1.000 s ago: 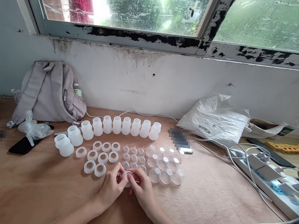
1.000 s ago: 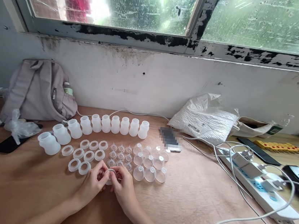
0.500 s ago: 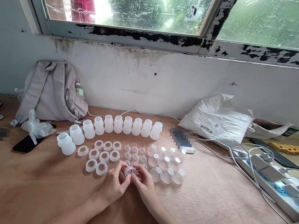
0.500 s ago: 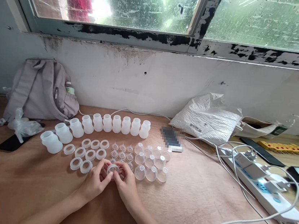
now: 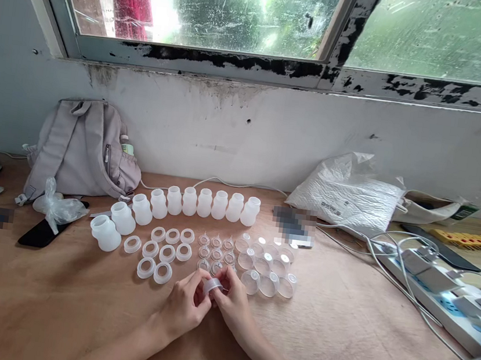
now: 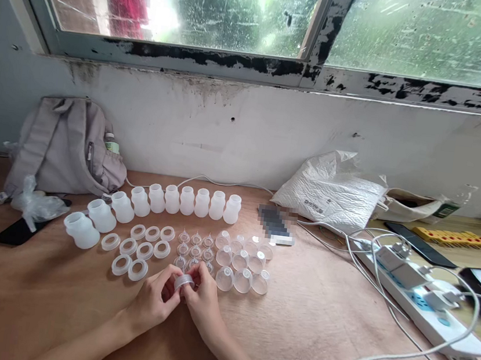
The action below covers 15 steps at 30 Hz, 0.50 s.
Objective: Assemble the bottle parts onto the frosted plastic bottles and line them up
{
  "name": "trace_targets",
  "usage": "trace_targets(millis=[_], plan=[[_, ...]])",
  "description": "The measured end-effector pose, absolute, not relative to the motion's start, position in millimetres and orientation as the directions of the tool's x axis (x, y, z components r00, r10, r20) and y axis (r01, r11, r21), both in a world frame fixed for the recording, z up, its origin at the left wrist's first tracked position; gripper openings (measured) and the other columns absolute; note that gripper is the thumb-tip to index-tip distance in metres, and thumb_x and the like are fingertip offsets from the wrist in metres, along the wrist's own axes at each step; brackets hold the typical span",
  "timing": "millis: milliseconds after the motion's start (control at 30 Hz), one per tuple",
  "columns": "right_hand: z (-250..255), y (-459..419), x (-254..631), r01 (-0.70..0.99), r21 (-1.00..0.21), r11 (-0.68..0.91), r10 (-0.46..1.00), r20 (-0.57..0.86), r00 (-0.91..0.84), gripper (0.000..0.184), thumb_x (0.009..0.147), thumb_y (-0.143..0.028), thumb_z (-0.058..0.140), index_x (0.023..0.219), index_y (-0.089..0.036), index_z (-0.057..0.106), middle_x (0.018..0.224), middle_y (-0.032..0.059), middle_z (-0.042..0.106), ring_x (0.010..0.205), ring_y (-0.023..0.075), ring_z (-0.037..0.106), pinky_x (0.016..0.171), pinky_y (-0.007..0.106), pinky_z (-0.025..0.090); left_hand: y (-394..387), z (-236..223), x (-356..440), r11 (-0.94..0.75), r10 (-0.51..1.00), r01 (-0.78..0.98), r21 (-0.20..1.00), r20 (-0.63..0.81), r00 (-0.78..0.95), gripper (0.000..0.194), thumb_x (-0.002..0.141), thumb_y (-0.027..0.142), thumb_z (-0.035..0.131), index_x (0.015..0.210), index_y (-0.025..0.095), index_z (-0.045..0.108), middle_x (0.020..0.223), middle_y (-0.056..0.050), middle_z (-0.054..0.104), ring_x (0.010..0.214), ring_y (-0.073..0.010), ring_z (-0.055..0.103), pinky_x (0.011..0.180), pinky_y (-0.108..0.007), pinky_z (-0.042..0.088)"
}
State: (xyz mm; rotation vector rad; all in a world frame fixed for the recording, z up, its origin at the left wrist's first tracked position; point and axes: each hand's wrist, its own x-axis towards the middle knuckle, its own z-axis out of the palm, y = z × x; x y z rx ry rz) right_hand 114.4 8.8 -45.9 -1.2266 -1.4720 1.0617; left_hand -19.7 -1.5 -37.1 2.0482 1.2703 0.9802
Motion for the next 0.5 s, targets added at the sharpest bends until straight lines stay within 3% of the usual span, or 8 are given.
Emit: trace_targets(millis=[267,500], plan=[[-45.8,7.3,115.4,0.288,-0.941,0.177,0.984,0.162,-0.074,0.014,0.062,-0.008,0.045,0.064,-0.020,0.038,0.059,-0.0054,0.042,0.053,0.0094,0.037,0.049,0.021,0.031,-2.7,-40.0,-20.9,-0.463,0.880,0.468,0.753,0.324,0.348,0.019,0.070,0.008,0.044,0.086,0.019,0.045,0.063,0.004,0.047,0.049,-0.0069,0.047,0.045,-0.016,0.038],[-47.9,8.3,114.9,0.303,-0.932,0.199,0.980,0.180,-0.089,0.015,0.064,-0.009,0.045,0.064,-0.020,0.035,0.058,-0.0058,0.041,0.052,0.0092,0.036,0.048,0.020,0.030,-2.3,-40.6,-22.4,-0.477,0.871,0.464,0.747,0.332,0.362,0.019,0.071,0.009,0.044,0.087,0.018,0.047,0.066,0.002,0.049,0.051,-0.0074,0.048,0.047,-0.016,0.040]])
